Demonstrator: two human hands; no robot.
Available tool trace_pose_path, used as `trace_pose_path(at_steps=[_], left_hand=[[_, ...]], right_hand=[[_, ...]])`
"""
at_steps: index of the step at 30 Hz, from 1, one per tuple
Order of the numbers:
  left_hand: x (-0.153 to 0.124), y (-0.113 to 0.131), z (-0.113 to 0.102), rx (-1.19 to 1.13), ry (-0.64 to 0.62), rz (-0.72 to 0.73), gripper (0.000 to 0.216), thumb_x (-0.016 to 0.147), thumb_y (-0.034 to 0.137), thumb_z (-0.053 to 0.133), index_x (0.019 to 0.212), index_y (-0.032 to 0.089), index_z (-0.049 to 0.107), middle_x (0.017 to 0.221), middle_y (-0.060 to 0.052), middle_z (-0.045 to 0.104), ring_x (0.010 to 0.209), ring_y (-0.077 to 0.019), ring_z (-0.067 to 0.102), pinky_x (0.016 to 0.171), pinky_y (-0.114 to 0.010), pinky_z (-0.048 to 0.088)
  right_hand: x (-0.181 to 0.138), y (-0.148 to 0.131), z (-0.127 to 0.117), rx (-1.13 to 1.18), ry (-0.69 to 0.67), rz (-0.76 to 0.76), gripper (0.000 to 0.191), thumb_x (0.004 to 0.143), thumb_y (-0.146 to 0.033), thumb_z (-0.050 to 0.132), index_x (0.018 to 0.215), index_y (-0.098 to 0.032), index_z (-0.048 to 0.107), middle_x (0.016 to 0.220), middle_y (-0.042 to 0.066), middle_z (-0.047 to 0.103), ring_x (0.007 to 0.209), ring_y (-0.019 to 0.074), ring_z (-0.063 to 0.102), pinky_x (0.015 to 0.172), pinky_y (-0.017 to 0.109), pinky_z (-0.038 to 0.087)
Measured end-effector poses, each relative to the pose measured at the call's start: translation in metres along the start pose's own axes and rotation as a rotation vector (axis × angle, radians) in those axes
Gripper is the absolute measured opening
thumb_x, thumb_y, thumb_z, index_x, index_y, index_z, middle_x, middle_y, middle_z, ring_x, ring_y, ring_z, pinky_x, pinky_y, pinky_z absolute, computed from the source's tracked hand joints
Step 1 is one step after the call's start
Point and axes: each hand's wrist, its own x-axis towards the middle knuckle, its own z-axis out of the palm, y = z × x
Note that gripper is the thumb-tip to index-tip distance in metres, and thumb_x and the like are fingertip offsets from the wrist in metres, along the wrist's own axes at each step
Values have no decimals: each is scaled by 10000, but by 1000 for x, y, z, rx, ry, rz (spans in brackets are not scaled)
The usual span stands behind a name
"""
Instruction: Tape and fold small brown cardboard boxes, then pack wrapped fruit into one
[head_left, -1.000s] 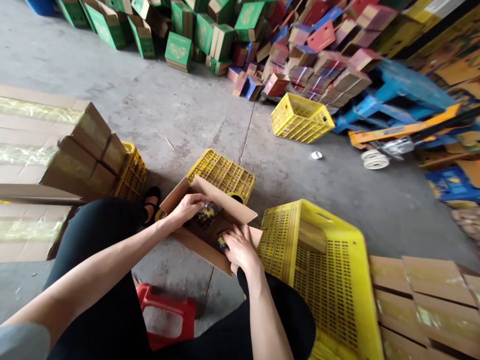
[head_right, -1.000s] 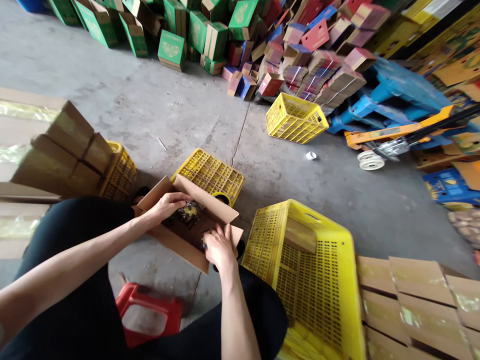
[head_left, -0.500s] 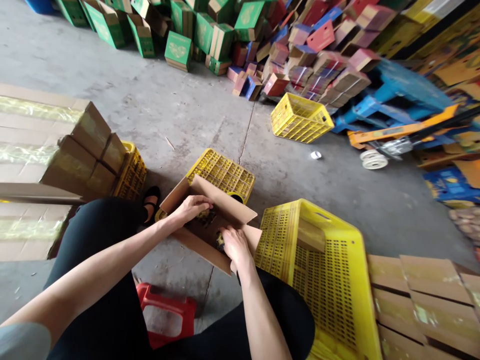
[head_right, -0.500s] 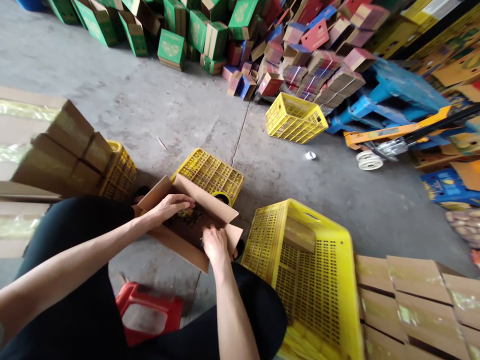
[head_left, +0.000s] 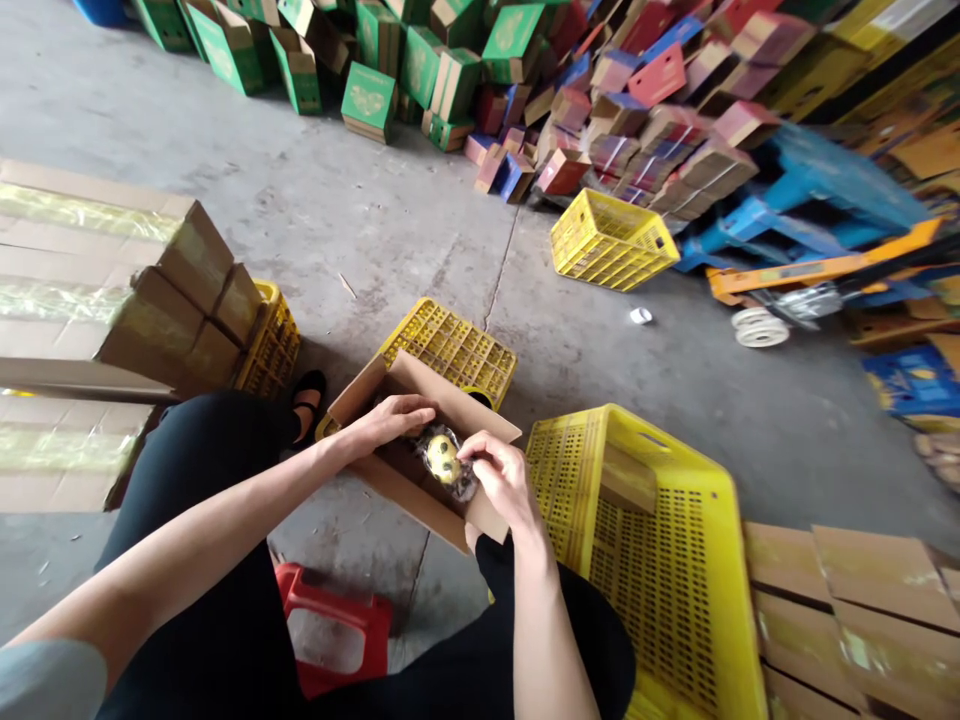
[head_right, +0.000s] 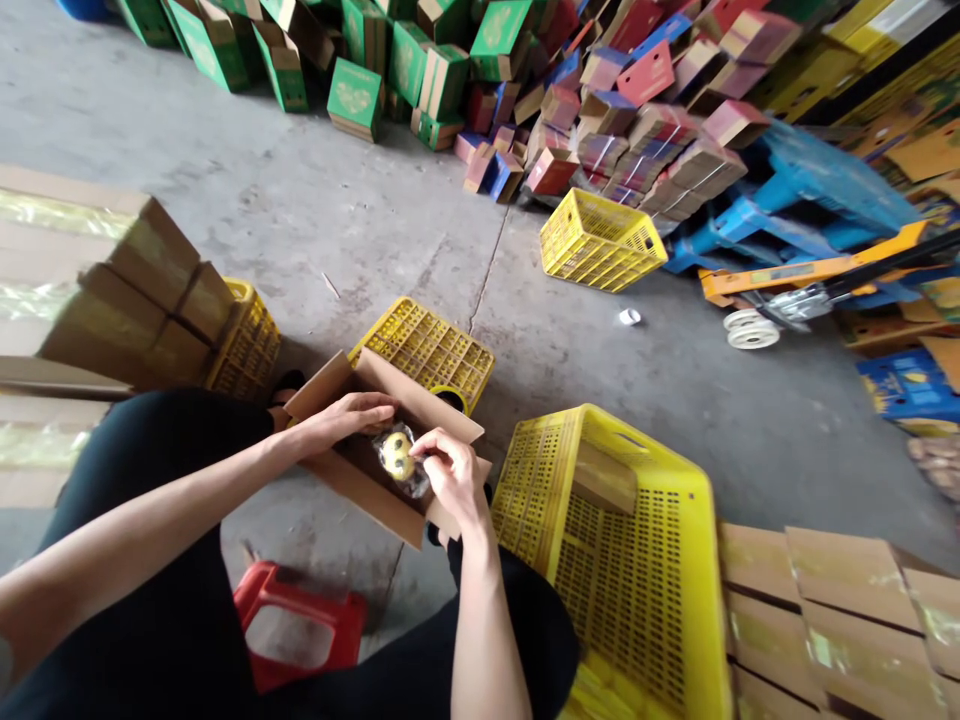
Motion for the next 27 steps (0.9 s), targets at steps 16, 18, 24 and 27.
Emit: trace_pose_path(at_steps=[16,18,24,27], left_hand=[[-2,4,11,-216,-37,-4,494,705,566,934,866,140,744,827,-41,709,735,-140,657,710,-255,561],[-1,5,11,-231,35,13,527,676,593,939,845,141,727,811,-34,694,720,-138,651,693,-260,572],[-4,13,13,-217,181,68,606,612,667,936,817,147,701,795,-32,677,709,-142,641,671,-280,597],[-5,15,14,-203,197,80,620,604,687,929,791,147,688,770,-24,664,698,-137,633,653,-266,592]], right_hand=[[-3,3,6,321,227,148,457,869,-388,760,1310,-287,698,1394,84,689,1191,262,693,1052,444,561],[-1,4,9,377,255,194,528,862,-460,797,1348,-296,672,1393,92,692,1243,275,677,1085,465,550],[2,8,17,513,274,364,445,747,-565,895,1017,-248,737,1109,60,776,1067,263,735,932,440,642],[3,9,20,512,300,363,438,710,-569,918,913,-228,734,963,33,763,928,222,737,877,414,661]])
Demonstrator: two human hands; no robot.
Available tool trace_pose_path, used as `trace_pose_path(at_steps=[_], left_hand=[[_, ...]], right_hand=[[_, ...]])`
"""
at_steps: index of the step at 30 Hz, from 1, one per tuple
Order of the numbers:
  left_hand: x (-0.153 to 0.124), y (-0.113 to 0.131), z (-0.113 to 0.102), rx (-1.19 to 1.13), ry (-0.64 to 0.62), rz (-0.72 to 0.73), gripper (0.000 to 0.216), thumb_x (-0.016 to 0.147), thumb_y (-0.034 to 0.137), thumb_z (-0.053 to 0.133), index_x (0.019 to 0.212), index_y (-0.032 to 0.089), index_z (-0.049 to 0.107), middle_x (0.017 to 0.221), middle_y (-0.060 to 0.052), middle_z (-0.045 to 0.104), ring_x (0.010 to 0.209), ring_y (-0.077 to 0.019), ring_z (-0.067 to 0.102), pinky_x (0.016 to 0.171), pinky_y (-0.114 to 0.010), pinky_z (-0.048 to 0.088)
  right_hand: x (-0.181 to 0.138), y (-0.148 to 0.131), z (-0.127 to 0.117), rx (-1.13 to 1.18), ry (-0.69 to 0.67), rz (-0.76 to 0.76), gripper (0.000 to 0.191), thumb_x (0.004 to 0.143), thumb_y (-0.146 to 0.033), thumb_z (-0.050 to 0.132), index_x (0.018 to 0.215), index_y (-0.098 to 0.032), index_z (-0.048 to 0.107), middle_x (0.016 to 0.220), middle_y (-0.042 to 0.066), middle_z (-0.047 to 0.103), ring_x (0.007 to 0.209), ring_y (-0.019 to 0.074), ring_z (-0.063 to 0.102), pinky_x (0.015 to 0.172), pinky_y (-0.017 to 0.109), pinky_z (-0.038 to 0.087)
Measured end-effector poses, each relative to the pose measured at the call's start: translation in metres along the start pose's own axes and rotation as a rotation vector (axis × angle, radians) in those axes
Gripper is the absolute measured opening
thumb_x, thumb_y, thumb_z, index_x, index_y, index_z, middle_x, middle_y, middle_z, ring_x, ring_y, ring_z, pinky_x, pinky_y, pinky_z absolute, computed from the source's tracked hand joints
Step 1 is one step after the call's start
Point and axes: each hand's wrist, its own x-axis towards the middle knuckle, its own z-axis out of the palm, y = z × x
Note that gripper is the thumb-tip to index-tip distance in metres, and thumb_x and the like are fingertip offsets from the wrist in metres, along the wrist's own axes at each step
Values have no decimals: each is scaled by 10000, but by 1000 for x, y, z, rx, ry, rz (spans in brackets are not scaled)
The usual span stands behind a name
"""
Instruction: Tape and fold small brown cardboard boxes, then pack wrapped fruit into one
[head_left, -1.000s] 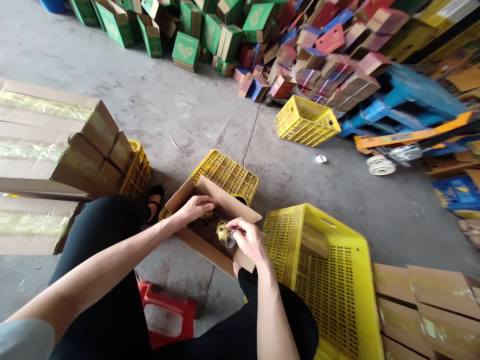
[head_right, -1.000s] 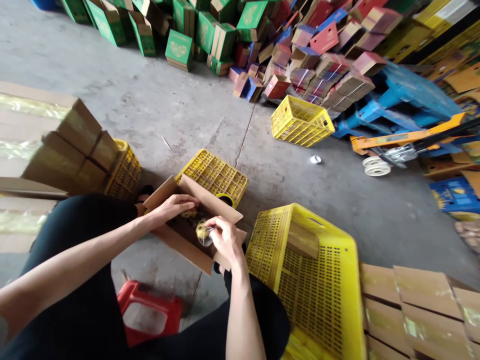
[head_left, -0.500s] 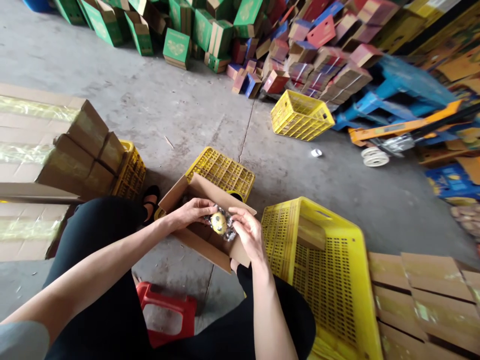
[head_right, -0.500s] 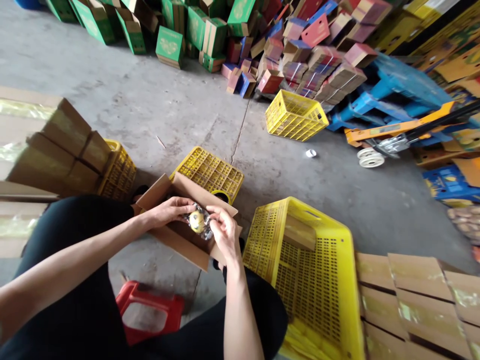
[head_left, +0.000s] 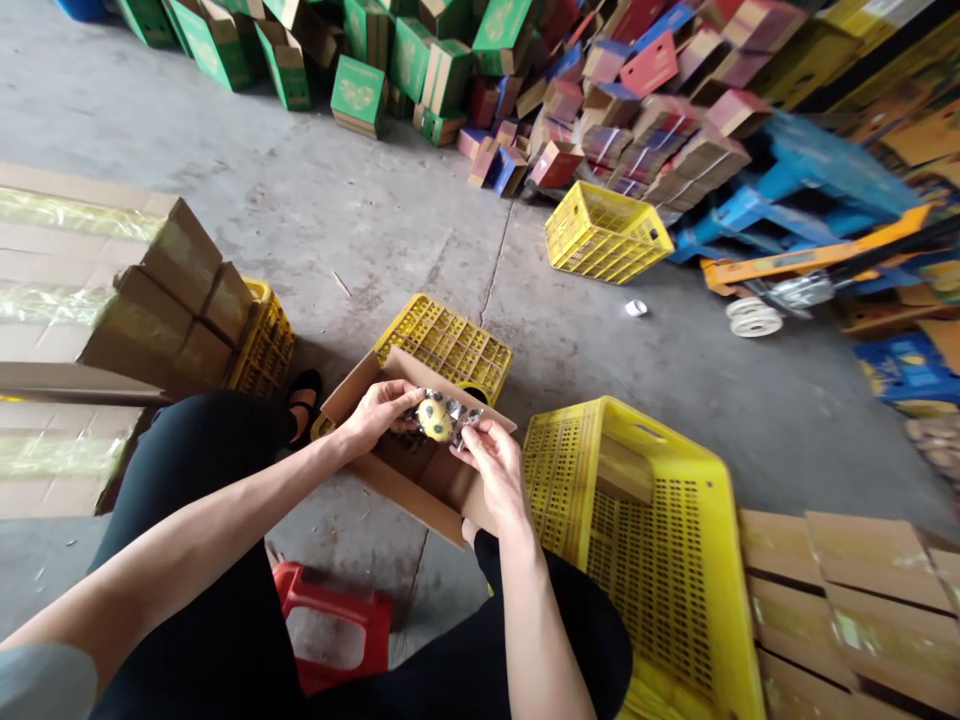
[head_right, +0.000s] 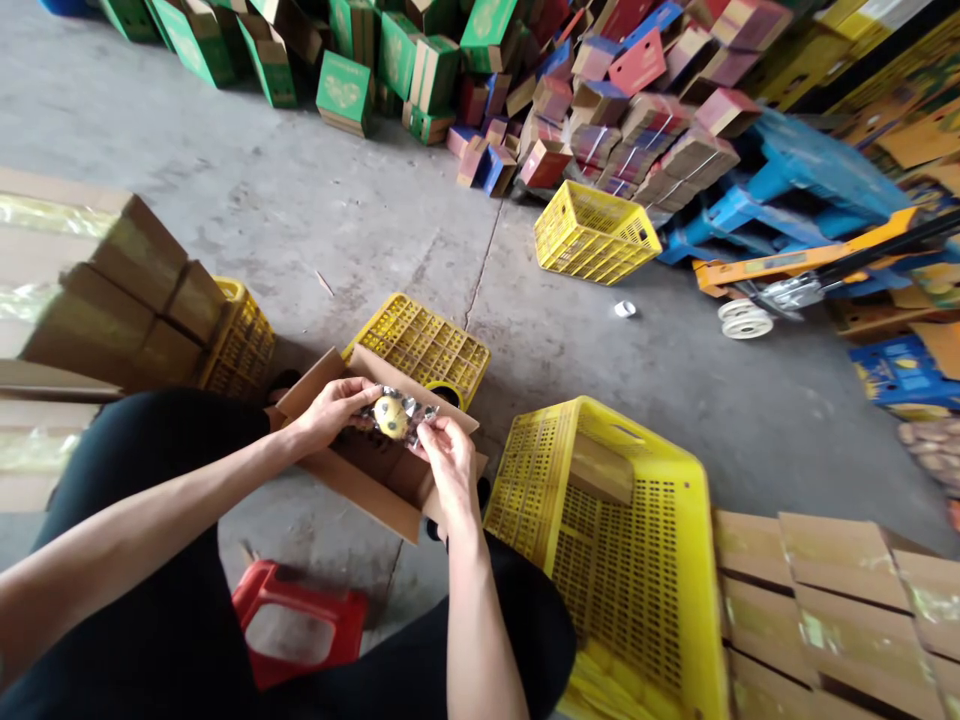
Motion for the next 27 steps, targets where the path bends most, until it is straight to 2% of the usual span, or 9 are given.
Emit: trace_pose_path(at_steps=[6,9,12,15,19,24,27], left_hand=[[2,-3,-2,-15,-27,-30,601,636,665,930,832,150,690,790,-21,679,704,-142,654,689,-293,611],[3,-4,-4,-29,-106,-79,581,724,648,892,999,163,731,915,-52,734,778,-175,706,729,-310,613],[3,-4,-4,-46,-214,-111,599,742,571,919,1159,182,735,1103,-92,758,917,-214,742,794,-310,604],[4,-6,-4,-59,-272,-134,610,715,489,965,1176,164,733,1116,-107,763,929,-214,748,836,-312,596],[6,-10,-6,-91,-237,-113,621,671,423,1002,1160,173,712,1100,-93,761,915,-212,754,828,-320,602],[7,-13,-7,-105,-191,-64,650,685,421,995,1212,200,686,1160,-89,751,951,-217,761,836,-318,606],[7,-12,-7,-127,-198,-64,659,710,430,981,1246,212,666,1191,-98,744,965,-225,763,841,-335,620]], right_hand=[[3,3,0,13,65,-20,409,741,-550,904,925,-232,725,969,30,771,893,207,735,858,407,671],[4,6,-2,-4,61,-35,391,764,-548,884,935,-239,715,983,37,777,916,224,745,857,418,670],[4,8,-4,-45,50,-58,369,804,-554,846,948,-245,705,1002,47,785,935,238,754,853,425,666],[4,9,-5,-63,48,-74,344,830,-541,822,968,-251,700,1020,49,791,955,239,757,864,430,657],[3,5,-3,-42,54,-79,360,833,-517,819,1060,-268,691,1133,61,787,1078,260,745,924,454,639],[-2,-1,1,-22,-3,-90,593,851,-477,813,1366,-317,569,1314,83,737,1236,273,694,1027,479,594],[-4,-1,1,-61,-32,-133,621,873,-457,788,1424,-353,520,1370,77,708,1250,269,686,1031,477,592]])
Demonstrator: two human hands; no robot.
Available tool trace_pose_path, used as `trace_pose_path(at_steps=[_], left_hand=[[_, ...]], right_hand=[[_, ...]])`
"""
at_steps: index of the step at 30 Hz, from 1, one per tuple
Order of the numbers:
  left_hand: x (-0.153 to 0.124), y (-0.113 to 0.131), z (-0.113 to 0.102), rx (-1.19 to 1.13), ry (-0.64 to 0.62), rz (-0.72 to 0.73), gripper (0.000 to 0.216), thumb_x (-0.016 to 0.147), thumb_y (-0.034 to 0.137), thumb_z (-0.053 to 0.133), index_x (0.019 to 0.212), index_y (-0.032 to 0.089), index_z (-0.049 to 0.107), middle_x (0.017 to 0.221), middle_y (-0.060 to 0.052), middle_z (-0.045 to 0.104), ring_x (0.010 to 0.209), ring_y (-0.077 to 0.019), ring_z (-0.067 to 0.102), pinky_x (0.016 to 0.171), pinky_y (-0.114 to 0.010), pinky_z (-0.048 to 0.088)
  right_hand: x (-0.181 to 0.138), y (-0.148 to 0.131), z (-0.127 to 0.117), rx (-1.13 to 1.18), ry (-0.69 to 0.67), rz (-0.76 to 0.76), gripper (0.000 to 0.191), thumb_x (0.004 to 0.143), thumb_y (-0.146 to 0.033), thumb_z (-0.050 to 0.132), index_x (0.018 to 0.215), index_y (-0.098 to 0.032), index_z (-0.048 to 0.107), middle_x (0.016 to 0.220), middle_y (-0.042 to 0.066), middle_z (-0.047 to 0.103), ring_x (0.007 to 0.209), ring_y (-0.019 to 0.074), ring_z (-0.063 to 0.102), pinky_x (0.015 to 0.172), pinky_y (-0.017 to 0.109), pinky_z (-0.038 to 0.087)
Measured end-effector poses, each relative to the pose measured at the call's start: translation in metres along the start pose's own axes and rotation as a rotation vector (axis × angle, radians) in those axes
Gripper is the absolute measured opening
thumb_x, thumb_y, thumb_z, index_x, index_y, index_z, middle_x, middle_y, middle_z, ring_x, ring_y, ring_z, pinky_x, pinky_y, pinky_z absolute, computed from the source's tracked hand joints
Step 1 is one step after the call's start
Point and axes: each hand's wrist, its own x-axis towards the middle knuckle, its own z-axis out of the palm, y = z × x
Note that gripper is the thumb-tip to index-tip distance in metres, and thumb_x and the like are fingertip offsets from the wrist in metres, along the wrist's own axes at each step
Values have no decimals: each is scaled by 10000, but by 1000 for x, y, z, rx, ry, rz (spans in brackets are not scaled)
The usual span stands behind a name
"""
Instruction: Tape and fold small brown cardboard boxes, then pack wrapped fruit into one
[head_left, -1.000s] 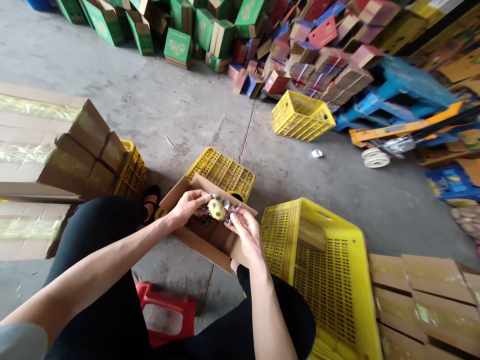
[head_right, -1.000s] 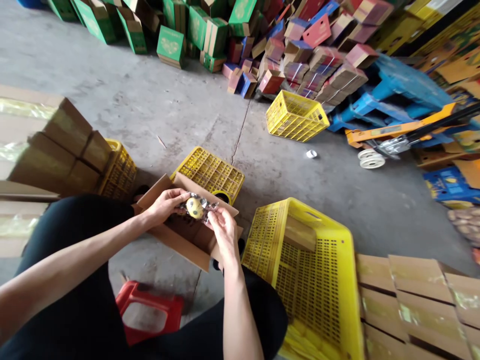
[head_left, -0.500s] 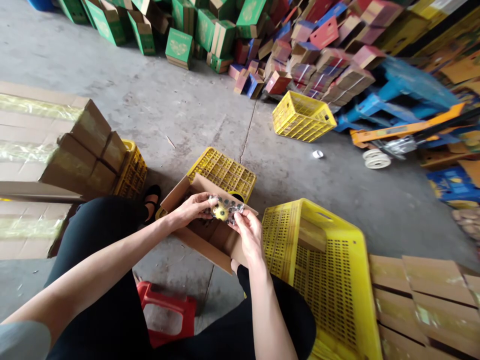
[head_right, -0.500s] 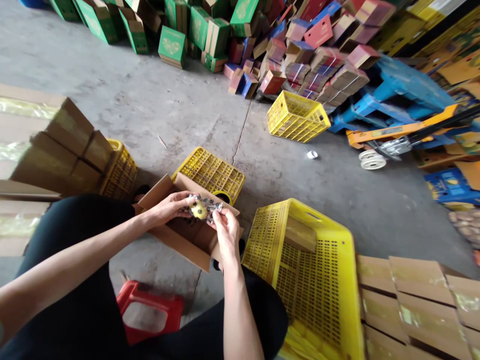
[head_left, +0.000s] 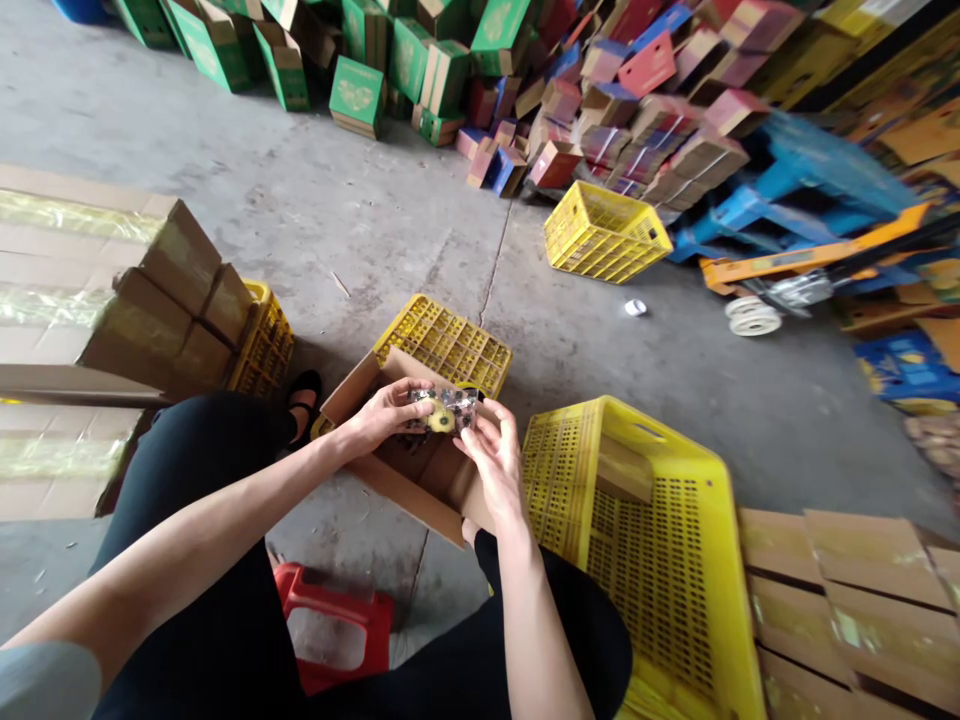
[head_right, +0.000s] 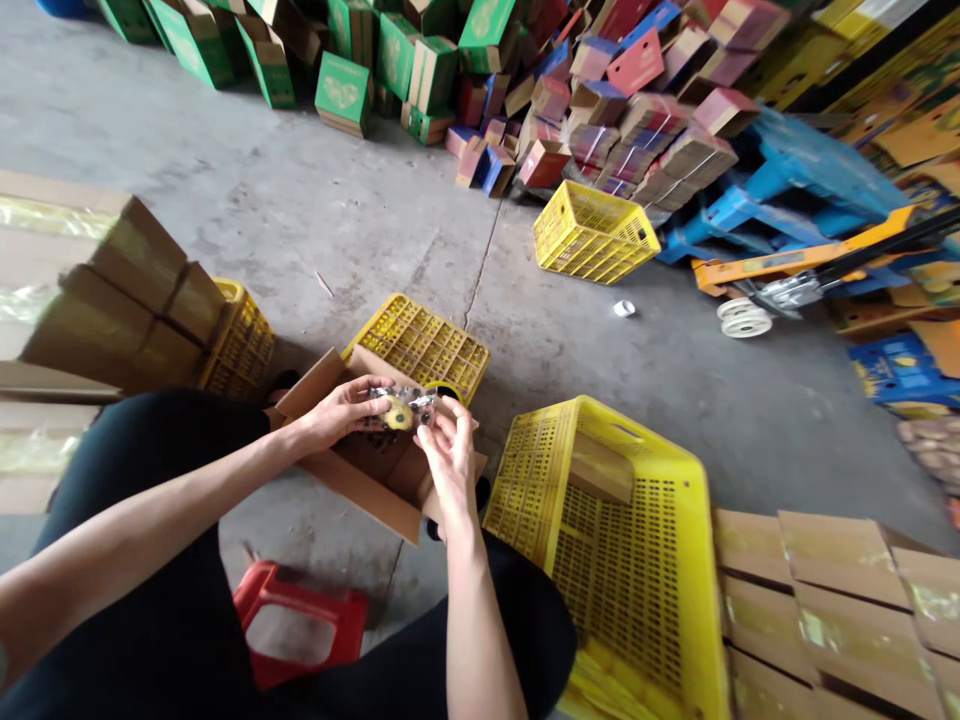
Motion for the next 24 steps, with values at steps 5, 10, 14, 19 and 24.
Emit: trace_pose_path(at_steps=[5,10,14,19,24], left_hand=[[-2,3,2,-20,2,-22,625,750,435,957,1267,221,678,1168,-91,749,952,-221,762,835,-352,642],[-4,3,3,-28,4,-66,580,784,423,934,1283,228,712,1219,-95,754,1020,-244,758,855,-361,643],[-3,2,3,-45,-40,-103,604,787,442,931,1308,224,717,1269,-121,755,1031,-267,777,907,-374,626],[-4,2,4,-78,-92,-119,644,772,452,943,1317,195,714,1270,-151,760,1019,-270,788,971,-375,597],[-5,3,5,-50,-131,-85,733,734,331,981,1393,220,680,1255,-124,771,1020,-231,784,1040,-382,562]], right_hand=[[4,9,-6,-163,-103,-62,385,895,-382,737,1268,-315,670,1411,54,679,1217,255,699,1067,447,575],[8,18,-9,-219,-77,-101,399,900,-368,741,1288,-293,691,1352,56,718,1201,244,710,1099,425,555],[9,17,-9,-231,21,-108,364,879,-451,775,1197,-278,747,1244,64,763,1115,254,738,1060,434,583],[10,18,-10,-200,84,-77,389,865,-506,783,1152,-245,763,1239,93,768,1111,272,742,1072,460,579],[12,23,-11,-170,107,-61,413,850,-535,791,1131,-234,760,1235,98,774,1132,283,745,1098,476,564]])
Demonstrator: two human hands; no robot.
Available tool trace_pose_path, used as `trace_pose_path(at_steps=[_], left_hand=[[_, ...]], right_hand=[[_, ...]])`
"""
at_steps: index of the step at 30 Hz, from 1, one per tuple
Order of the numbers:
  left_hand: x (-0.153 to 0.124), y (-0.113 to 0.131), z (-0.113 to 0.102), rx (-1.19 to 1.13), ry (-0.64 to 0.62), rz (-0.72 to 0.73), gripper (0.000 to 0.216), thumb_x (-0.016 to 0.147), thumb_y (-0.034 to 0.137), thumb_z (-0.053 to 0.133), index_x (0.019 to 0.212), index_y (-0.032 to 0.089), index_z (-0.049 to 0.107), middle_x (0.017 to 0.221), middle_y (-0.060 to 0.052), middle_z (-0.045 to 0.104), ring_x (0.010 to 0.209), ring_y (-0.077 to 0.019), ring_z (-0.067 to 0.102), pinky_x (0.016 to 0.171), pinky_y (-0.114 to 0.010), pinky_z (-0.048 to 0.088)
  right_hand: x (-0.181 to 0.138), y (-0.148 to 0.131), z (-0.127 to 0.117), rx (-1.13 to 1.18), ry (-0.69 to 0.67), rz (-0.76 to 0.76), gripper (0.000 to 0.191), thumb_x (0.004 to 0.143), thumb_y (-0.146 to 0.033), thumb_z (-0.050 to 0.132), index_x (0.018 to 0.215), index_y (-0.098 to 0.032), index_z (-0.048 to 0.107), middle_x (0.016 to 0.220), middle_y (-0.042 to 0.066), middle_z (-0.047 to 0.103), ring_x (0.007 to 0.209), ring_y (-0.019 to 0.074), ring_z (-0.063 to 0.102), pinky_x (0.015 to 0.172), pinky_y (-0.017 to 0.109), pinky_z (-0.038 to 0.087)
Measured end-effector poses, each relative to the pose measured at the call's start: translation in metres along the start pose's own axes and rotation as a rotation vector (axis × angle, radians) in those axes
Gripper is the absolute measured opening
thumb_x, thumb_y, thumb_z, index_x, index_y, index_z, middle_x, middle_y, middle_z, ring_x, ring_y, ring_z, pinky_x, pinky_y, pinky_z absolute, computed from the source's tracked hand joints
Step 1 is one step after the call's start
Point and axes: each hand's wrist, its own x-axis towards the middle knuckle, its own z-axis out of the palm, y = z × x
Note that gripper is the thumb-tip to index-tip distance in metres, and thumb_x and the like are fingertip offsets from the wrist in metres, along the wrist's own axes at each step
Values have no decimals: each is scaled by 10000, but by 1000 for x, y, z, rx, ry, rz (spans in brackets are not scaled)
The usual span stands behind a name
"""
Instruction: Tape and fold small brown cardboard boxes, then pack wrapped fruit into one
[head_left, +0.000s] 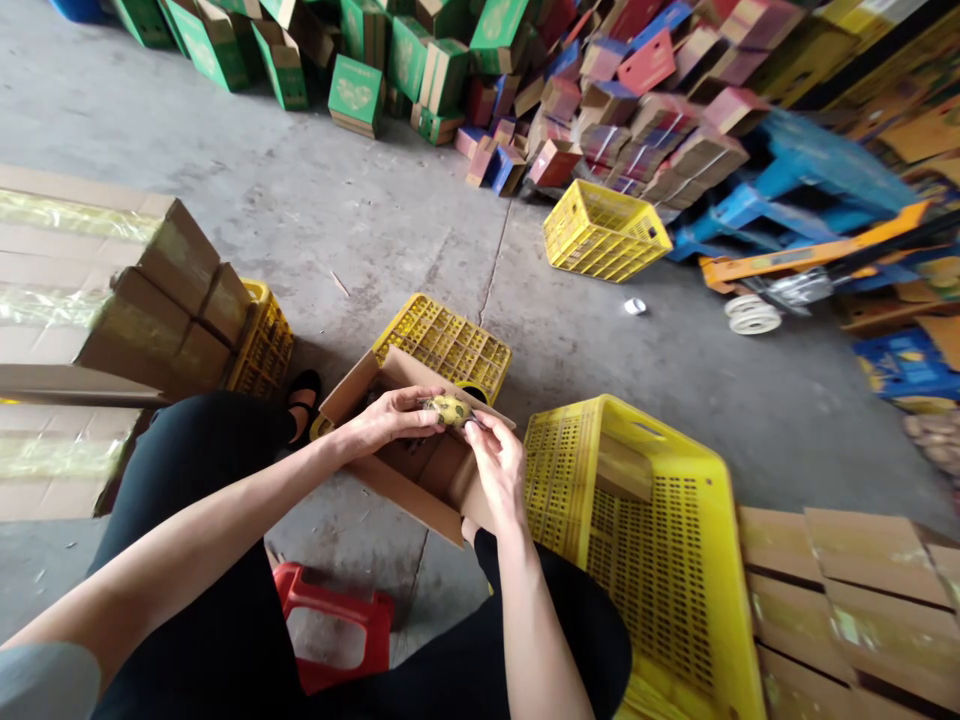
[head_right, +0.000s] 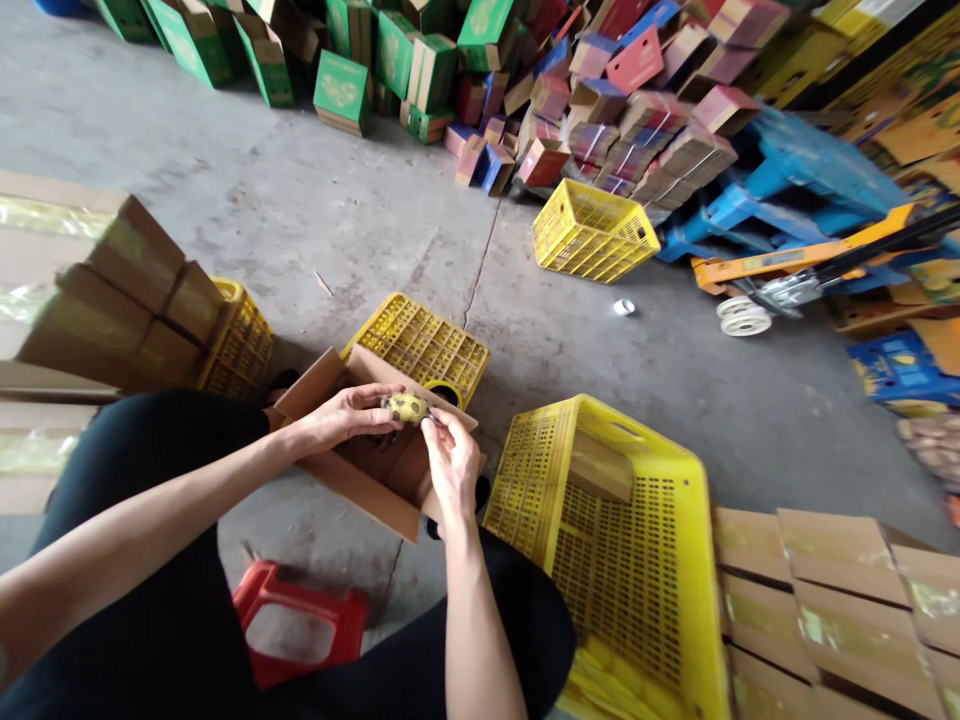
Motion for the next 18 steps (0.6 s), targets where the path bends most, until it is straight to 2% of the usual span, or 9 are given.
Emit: trace_pose_path(at_steps=[7,11,14,16,18], left_hand=[[-1,-2,2,52,73,45,743,702,394,987,1366,200,717,1188,-112,796,1015,-260,781,1028,-422,575],[-1,1,2,134,163,88,731,702,480,970,1329,179,745,1077,-102,812,891,-222,771,896,-364,600],[-1,4,2,246,206,133,679,714,524,945,1265,163,782,1002,-88,810,807,-195,737,771,-304,569],[-1,6,3,298,217,173,619,714,530,938,1194,160,812,1019,-84,809,841,-201,730,784,-299,553],[-2,8,4,299,215,203,576,711,529,938,1142,163,827,1052,-83,810,937,-225,736,875,-314,547]], right_hand=[[-2,-2,0,11,-13,6,412,846,-526,805,1129,-229,767,1220,104,782,1143,295,745,1092,486,571],[-4,-6,2,-11,-64,3,455,825,-496,835,1191,-237,765,1221,95,783,1093,278,755,1074,477,584],[-4,-7,3,-4,-70,-3,450,831,-496,827,1192,-235,766,1233,94,781,1102,274,752,1083,475,577],[-4,-8,3,10,-76,-5,436,834,-490,822,1187,-240,766,1238,91,779,1121,273,748,1096,472,567],[-4,-8,3,9,-100,6,455,830,-480,826,1214,-246,755,1221,88,784,1105,270,755,1083,470,576]])
